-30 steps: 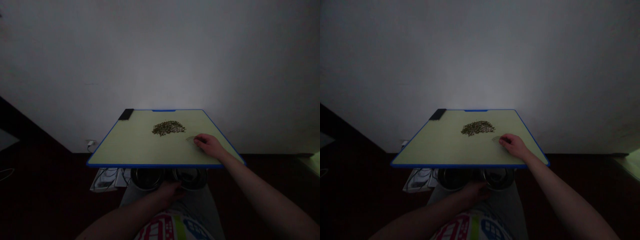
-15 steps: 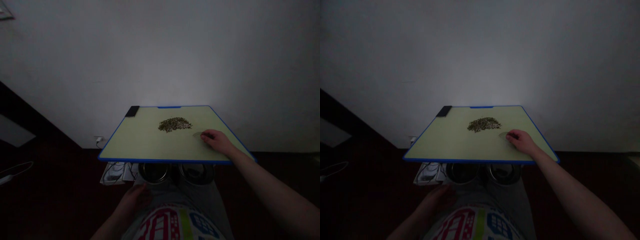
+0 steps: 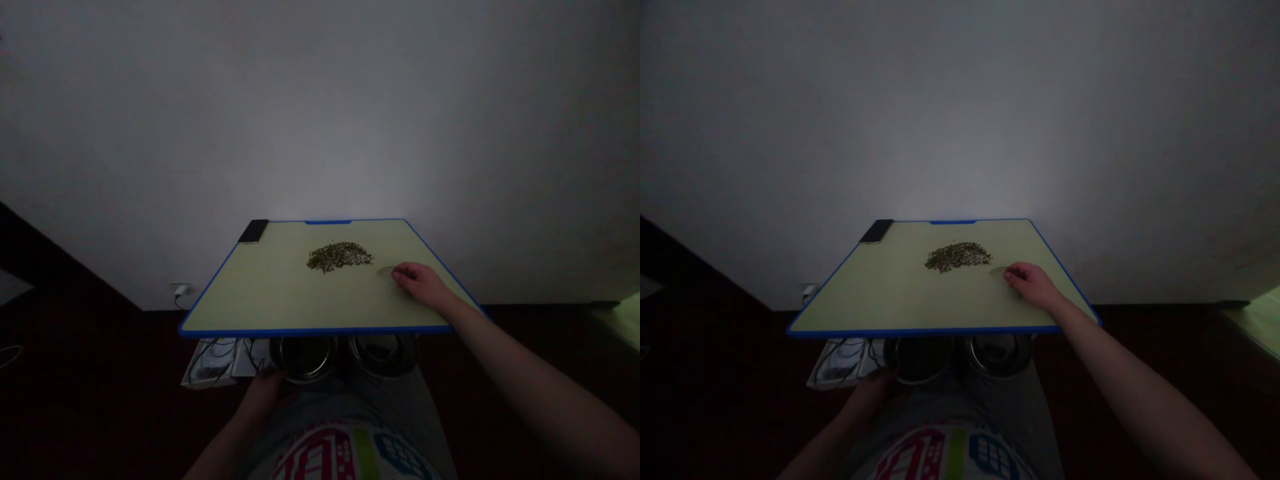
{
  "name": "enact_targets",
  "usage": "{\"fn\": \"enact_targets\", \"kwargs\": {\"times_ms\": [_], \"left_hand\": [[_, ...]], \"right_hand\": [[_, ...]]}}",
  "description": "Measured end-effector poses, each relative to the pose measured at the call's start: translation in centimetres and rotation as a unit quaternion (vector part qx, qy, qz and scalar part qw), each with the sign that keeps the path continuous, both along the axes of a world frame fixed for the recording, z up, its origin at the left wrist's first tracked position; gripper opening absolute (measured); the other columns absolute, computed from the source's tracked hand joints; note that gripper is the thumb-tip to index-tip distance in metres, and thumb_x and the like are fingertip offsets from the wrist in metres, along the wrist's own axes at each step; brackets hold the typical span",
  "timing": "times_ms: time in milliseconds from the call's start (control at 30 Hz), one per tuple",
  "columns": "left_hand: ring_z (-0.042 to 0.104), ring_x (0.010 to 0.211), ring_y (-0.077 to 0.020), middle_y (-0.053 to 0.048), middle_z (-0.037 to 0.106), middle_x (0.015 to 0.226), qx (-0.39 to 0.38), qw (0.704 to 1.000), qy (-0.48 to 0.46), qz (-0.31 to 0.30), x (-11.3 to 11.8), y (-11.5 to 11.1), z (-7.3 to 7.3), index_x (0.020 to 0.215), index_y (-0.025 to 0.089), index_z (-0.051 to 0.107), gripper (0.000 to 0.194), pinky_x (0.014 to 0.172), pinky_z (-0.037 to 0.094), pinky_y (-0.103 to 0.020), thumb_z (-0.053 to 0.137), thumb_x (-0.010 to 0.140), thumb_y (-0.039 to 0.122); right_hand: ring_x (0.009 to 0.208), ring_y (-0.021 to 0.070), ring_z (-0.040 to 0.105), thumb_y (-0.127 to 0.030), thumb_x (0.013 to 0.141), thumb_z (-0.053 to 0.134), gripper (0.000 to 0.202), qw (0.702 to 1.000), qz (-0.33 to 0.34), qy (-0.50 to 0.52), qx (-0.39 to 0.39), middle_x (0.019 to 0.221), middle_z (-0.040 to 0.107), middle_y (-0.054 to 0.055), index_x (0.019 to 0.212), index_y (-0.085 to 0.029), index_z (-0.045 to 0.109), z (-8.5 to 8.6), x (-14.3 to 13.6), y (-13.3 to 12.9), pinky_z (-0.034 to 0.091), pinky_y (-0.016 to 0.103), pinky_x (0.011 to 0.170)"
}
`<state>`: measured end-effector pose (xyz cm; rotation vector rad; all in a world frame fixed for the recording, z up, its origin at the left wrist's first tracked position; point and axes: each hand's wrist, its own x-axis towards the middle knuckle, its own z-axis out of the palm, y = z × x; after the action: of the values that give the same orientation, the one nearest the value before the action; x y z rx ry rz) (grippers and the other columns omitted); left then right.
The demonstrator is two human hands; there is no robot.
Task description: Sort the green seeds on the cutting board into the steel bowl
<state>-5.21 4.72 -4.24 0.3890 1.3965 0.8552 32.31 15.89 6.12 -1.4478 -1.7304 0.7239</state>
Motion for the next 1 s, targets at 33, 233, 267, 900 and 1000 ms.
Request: {"fn": "enact_targets", "kwargs": {"times_ms": [33, 233, 267, 900, 1000], "left_hand": [[0.063, 0.104, -0.024, -0.009, 0.061, 0.126, 0.003, 1.0, -0.001, 0.003, 0.0, -0.1, 0.3, 0.123, 0.02, 0.057, 0.038, 0.085, 0.055, -0.047, 0.06, 0.088, 0.036], [0.072, 0.086, -0.0238, -0.01, 0.075, 0.092, 0.022, 0.999, -0.014, 0.043, 0.0, -1.8, 2.2, 0.084, 0.016, 0.064, 0.005, 0.078, 0.059, -0.038, 0.06, 0.082, 0.014], [0.073, 0.084, -0.024, -0.009, 0.076, 0.089, 0.022, 0.998, -0.015, 0.054, 0.0, -2.2, 2.6, 0.082, 0.017, 0.064, 0.005, 0.077, 0.059, -0.038, 0.059, 0.082, 0.013], [0.066, 0.113, -0.0363, -0.009, 0.078, 0.108, 0.022, 0.981, -0.184, 0.058, 2.8, -6.0, 4.9, 0.131, 0.026, 0.05, 0.075, 0.089, 0.056, -0.046, 0.069, 0.06, 0.012], [0.066, 0.113, -0.0373, -0.01, 0.078, 0.105, 0.014, 0.982, -0.175, 0.065, 2.9, -6.1, 4.7, 0.131, 0.025, 0.052, 0.076, 0.088, 0.056, -0.045, 0.069, 0.059, 0.012]], "right_hand": [[0.051, 0.0124, 0.046, -0.057, 0.078, 0.056, 0.037, 1.0, -0.002, 0.014, -0.006, 0.059, 0.055, -0.002, 0.076, -0.02, 0.058, 0.1, 0.2, 0.5, 0.037, 0.026, 0.049], [0.057, 0.0138, 0.052, -0.047, 0.086, 0.051, 0.028, 0.999, 0.006, -0.019, 0.038, 0.063, 0.059, 0.001, 0.078, -0.021, 0.055, 2.9, 0.8, 5.9, 0.041, 0.026, 0.056], [0.059, 0.0145, 0.053, -0.043, 0.086, 0.05, 0.024, 0.997, -0.015, -0.052, 0.052, 0.064, 0.06, 0.002, 0.078, -0.021, 0.056, 3.2, 0.8, 6.9, 0.042, 0.026, 0.058], [0.108, 0.0259, 0.059, -0.016, 0.086, 0.042, 0.038, 0.959, -0.113, -0.202, 0.163, 0.113, 0.068, 0.013, 0.114, -0.015, 0.068, -1.3, 2.0, 10.4, 0.043, 0.041, 0.099], [0.109, 0.0252, 0.058, -0.012, 0.086, 0.041, 0.04, 0.955, -0.099, -0.248, 0.13, 0.115, 0.068, 0.015, 0.114, -0.013, 0.069, -1.4, 1.8, 11.2, 0.042, 0.038, 0.099]]}}
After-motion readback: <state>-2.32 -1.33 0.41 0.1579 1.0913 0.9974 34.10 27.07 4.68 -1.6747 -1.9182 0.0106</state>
